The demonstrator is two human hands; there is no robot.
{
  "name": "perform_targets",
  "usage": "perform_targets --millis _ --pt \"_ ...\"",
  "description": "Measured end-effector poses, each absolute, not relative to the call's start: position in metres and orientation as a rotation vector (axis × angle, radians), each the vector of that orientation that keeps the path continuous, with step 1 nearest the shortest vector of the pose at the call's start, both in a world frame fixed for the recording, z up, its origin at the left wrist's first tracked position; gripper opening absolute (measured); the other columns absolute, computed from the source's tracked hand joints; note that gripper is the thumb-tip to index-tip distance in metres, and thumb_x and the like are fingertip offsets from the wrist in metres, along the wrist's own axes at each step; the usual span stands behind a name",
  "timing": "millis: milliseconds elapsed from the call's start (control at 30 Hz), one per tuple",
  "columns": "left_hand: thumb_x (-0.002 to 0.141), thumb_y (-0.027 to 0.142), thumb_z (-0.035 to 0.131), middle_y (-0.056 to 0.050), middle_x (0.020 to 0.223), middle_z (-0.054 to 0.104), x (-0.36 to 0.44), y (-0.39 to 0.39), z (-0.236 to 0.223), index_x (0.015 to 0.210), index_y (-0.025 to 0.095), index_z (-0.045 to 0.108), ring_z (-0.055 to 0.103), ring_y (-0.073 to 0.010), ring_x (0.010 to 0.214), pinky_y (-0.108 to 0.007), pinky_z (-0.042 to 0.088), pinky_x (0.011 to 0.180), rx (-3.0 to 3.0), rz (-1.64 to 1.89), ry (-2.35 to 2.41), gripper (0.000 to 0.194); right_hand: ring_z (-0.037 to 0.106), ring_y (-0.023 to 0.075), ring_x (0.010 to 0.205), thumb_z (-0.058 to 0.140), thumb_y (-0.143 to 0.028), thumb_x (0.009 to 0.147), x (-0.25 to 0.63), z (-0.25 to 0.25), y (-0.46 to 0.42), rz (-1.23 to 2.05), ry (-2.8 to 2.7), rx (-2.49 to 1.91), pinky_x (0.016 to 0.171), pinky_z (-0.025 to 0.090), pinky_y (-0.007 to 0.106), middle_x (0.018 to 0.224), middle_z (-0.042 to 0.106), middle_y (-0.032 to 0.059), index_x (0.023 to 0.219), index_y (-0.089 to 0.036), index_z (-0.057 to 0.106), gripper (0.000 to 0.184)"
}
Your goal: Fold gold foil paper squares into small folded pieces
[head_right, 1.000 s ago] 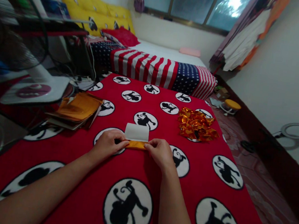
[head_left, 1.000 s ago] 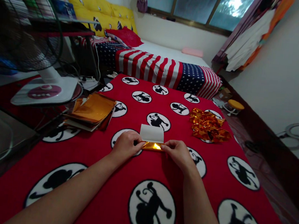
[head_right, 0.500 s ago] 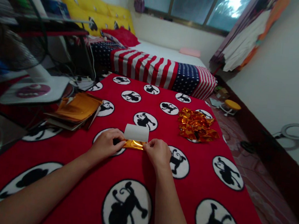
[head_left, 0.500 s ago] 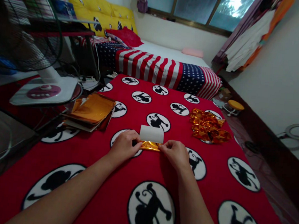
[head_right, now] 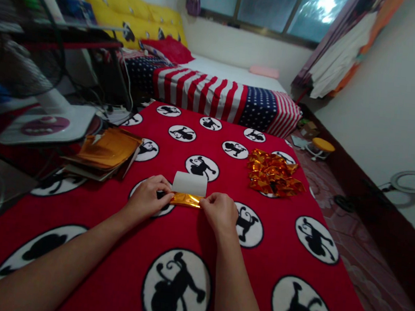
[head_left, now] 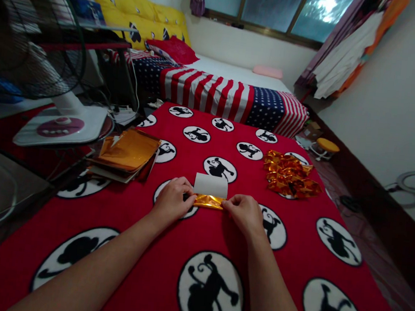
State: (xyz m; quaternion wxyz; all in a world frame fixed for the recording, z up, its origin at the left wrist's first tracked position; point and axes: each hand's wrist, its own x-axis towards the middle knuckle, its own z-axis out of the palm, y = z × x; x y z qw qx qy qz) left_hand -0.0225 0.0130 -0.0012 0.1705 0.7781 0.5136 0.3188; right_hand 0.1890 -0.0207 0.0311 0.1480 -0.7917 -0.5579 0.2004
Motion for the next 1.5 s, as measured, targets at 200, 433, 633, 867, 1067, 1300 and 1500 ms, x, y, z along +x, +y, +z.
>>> perform_targets --millis 200,433,633,867,1067,1300,1500 --pt "0.073 0.019 0.066 -0.004 0.08 0.063 -0.023 0.014 0.0 0.063 0.018 0.067 0.059 -0.0175 0.08 -0.031 0.046 0.075 2.199 0.882 1.462 0.01 0.057 0.0142 0.058 0.057 -0.044 0.074 0.189 0.03 -0.02 0.586 -1.592 -2.29 0.05 0.026 0.024 0.061 0.066 0.0013 0.062 -0.023 0.067 0.026" --pt "0.073 0.019 0.065 -0.004 0.079 0.063 -0.023 0.014 0.001 0.062 0.018 0.067 0.059 -0.0171 0.079 -0.03 0.047 0.076 2.184 0.881 1.469 0.012 0.058 0.0145 0.061 0.055 -0.04 0.074 0.185 0.032 -0.02 0.493 -1.606 -2.348 0.051 0.026 0.025 0.065 0.068 0.0015 0.064 -0.024 0.068 0.023" --pt "0.077 0.017 0.057 -0.004 0.08 0.063 -0.022 0.013 0.003 0.062 0.018 0.066 0.059 -0.017 0.079 -0.031 0.047 0.078 2.219 0.871 1.496 0.017 0.059 0.0161 0.063 0.054 -0.042 0.075 0.183 0.032 -0.02 0.468 -1.592 -2.391 0.052 0.027 0.026 0.068 0.069 0.0012 0.068 -0.026 0.07 0.023" --pt "0.074 0.015 0.058 -0.004 0.075 0.06 -0.019 0.014 0.003 0.059 0.017 0.06 0.058 -0.0173 0.076 -0.031 0.047 0.074 2.246 0.885 1.513 0.015 0.061 0.018 0.068 0.054 -0.043 0.076 0.18 0.033 -0.021 0.442 -1.592 -2.413 0.054 0.029 0.025 0.071 0.07 0.0025 0.07 -0.026 0.071 0.024" --pt "0.072 0.013 0.057 -0.004 0.073 0.059 -0.019 0.013 0.002 0.058 0.018 0.057 0.057 -0.0173 0.075 -0.031 0.046 0.073 2.237 0.895 1.528 0.015 0.063 0.0188 0.07 0.054 -0.043 0.078 0.18 0.032 -0.021 0.431 -1.604 -2.406 0.054 0.03 0.026 0.072 0.07 0.0025 0.072 -0.027 0.072 0.024" --pt "0.072 0.013 0.057 -0.004 0.073 0.058 -0.018 0.013 0.0 0.059 0.018 0.055 0.056 -0.0176 0.076 -0.031 0.045 0.073 2.264 0.886 1.54 0.014 0.064 0.0204 0.074 0.053 -0.043 0.078 0.178 0.032 -0.021 0.407 -1.612 -2.435 0.056 0.032 0.026 0.074 0.071 0.0037 0.073 -0.026 0.071 0.025" --pt "0.073 0.015 0.057 -0.004 0.075 0.058 -0.017 0.011 0.0 0.06 0.018 0.053 0.055 -0.019 0.078 -0.032 0.044 0.074 2.318 0.855 1.578 0.014 0.066 0.0231 0.081 0.051 -0.043 0.08 0.174 0.033 -0.022 0.367 -1.627 -2.465 0.059 0.036 0.027 0.078 0.072 0.0052 0.076 -0.026 0.071 0.026"
